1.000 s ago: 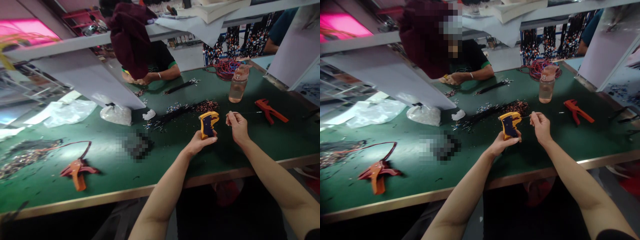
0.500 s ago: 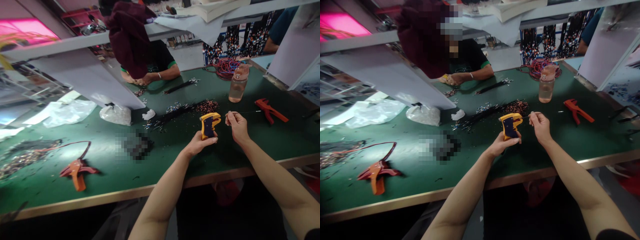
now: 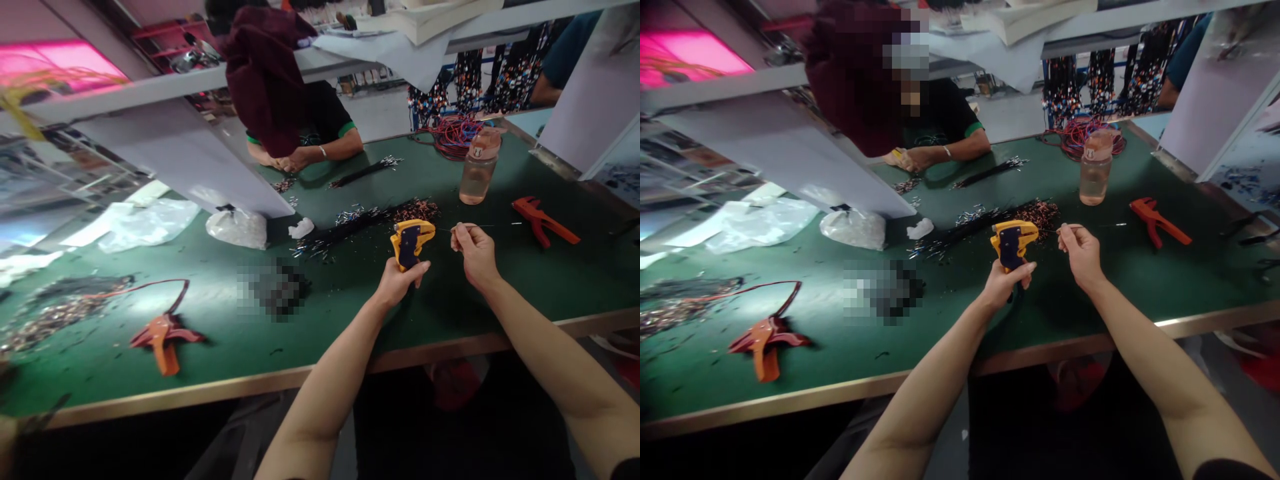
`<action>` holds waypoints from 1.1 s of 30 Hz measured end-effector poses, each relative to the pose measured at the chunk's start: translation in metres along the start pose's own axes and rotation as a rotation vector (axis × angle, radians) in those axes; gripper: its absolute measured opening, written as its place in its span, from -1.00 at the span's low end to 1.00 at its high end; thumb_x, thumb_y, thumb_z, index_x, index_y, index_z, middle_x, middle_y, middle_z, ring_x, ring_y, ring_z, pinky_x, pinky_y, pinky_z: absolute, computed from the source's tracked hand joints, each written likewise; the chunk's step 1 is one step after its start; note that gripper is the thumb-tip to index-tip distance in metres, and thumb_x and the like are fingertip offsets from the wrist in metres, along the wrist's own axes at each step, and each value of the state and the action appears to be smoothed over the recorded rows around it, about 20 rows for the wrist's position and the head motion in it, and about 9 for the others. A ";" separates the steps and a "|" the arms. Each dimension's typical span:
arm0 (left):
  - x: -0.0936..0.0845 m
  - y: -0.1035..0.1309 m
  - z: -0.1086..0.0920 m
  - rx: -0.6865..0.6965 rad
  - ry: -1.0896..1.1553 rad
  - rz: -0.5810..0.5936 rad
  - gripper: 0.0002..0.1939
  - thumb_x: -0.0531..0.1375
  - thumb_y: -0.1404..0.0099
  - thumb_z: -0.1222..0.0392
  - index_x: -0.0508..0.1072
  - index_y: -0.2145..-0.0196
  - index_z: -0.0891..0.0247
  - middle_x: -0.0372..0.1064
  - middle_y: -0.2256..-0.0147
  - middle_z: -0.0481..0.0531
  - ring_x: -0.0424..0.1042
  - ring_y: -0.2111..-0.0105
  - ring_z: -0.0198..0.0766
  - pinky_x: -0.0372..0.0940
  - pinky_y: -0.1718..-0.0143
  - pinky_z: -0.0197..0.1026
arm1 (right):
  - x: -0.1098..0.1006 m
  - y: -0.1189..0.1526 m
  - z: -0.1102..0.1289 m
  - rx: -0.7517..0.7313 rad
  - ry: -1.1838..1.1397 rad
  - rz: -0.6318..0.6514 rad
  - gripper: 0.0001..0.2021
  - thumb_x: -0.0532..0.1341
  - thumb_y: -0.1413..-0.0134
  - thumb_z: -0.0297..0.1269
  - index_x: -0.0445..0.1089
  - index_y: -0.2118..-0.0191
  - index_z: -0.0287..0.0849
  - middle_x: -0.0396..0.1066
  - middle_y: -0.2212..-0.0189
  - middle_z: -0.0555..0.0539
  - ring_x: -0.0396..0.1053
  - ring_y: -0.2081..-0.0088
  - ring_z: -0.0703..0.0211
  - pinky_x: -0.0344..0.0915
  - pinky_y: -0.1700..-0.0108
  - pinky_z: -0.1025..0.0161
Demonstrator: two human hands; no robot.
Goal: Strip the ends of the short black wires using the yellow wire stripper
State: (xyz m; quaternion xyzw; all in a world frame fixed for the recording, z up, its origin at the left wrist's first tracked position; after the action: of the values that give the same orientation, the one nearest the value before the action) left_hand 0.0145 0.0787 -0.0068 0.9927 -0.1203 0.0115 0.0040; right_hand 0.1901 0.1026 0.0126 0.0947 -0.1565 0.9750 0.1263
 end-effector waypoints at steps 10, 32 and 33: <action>-0.006 -0.003 0.006 -0.051 0.306 -0.037 -0.59 0.48 0.10 0.04 0.52 0.32 0.26 0.47 0.44 -0.04 0.46 0.39 -0.25 0.37 0.19 -0.14 | -0.009 0.004 0.022 -0.148 0.169 -0.099 -0.67 0.34 -0.04 0.08 0.47 0.43 -0.10 0.44 0.49 0.03 0.28 0.53 0.30 0.29 0.46 0.27; 0.010 0.005 0.003 -0.091 0.167 0.156 -0.49 0.50 0.09 -0.05 0.53 0.26 0.31 0.46 0.39 0.01 0.43 0.36 -0.25 0.33 0.20 -0.14 | -0.017 0.003 0.025 -0.131 0.065 -0.187 -0.65 0.28 -0.10 0.12 0.40 0.39 -0.10 0.34 0.56 0.09 0.29 0.54 0.33 0.24 0.48 0.32; 0.011 0.006 0.003 -0.096 0.161 0.171 -0.50 0.50 0.08 -0.04 0.53 0.26 0.31 0.46 0.38 0.02 0.43 0.36 -0.25 0.33 0.20 -0.14 | -0.015 0.002 0.022 -0.114 0.049 -0.166 -0.64 0.30 -0.09 0.12 0.40 0.39 -0.10 0.34 0.56 0.09 0.28 0.54 0.34 0.23 0.49 0.33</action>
State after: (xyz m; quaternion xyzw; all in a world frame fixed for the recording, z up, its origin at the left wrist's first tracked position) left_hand 0.0241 0.0705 -0.0091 0.9733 -0.2043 0.0857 0.0604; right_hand 0.2070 0.0899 0.0295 0.0763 -0.2000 0.9527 0.2158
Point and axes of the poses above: each hand's wrist, its own y-axis away from the middle knuckle, its own x-axis out of the palm, z = x × y, the point moved 8 cm from there along -y, towards the middle knuckle
